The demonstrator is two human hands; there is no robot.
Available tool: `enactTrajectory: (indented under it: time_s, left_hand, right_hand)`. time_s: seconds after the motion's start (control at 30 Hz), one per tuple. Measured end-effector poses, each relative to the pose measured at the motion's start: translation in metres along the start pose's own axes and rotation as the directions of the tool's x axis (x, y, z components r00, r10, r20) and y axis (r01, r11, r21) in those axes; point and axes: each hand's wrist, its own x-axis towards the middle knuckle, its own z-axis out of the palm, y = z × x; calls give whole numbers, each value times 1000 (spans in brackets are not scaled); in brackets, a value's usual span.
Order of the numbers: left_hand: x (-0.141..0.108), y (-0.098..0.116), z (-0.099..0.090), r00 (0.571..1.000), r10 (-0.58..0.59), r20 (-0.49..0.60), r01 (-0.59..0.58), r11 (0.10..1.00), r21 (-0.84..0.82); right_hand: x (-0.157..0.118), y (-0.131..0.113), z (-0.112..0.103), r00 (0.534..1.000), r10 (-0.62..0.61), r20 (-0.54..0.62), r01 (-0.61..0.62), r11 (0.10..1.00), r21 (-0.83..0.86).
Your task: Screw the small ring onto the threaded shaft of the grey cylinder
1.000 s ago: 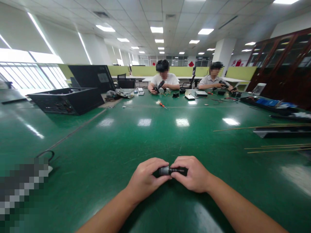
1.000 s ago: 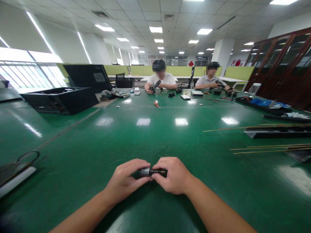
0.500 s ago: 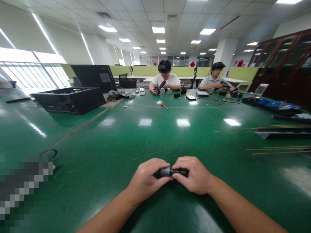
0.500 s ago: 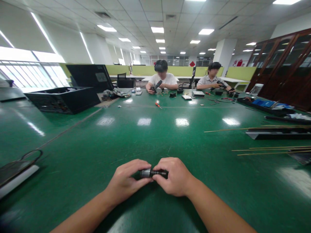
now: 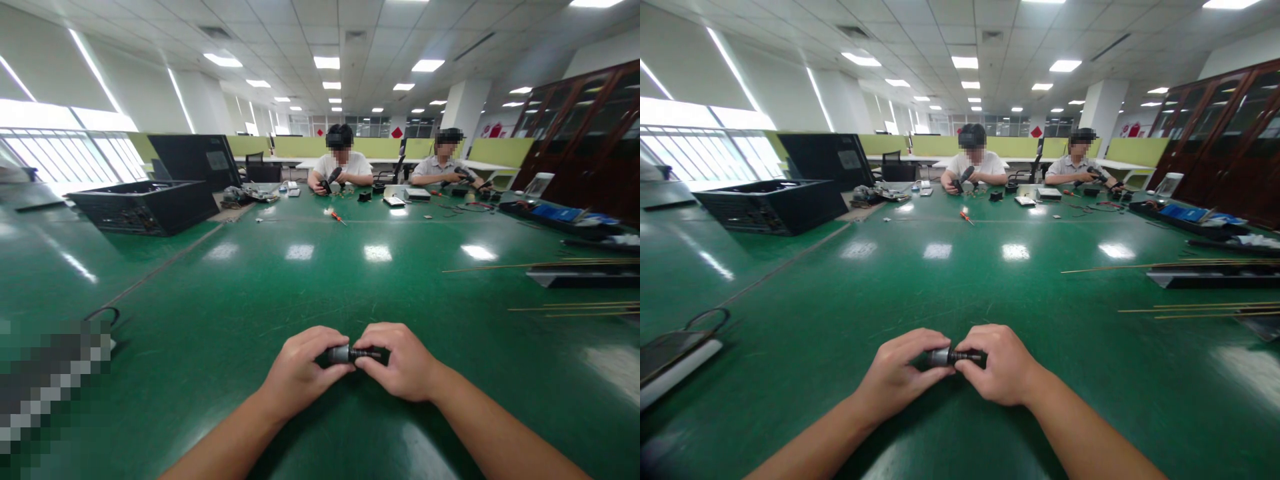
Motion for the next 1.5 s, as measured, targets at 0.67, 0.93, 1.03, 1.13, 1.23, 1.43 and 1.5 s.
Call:
enactTrajectory:
  time_s: [0.67, 0.93, 1.03, 1.13, 1.23, 1.43, 1.5]
  left_hand:
    - [0, -4, -4, 1000, 6, -22, -5, 999, 31]
    - [0, -4, -6, 1000, 4, -13, -3, 999, 40]
    - [0, -5, -6, 1000, 1, -12, -1, 999, 39]
    - [1, -5, -7, 1000, 3, -10, -2, 999, 40]
    - [2, -4, -7, 1000, 5, -14, -4, 999, 42]
    - [3, -3, -10, 1000, 0, -18, 1, 999, 49]
    - [4, -3, -11, 1000, -8, -18, 9, 998, 54]
  right_hand:
    - [3, 0, 1, 997, 51, -58, -50, 999, 22]
    - [2, 0, 2, 997, 51, -52, -50, 999, 15]
    - [2, 0, 2, 997, 53, -51, -52, 999, 14]
    - [3, 0, 1, 997, 54, -52, -53, 999, 9]
    - [3, -1, 1, 997, 52, -56, -52, 999, 4]
    - [3, -1, -1, 997, 52, -62, -52, 999, -8]
    - [4, -1, -1, 996, 57, -66, -58, 998, -17]
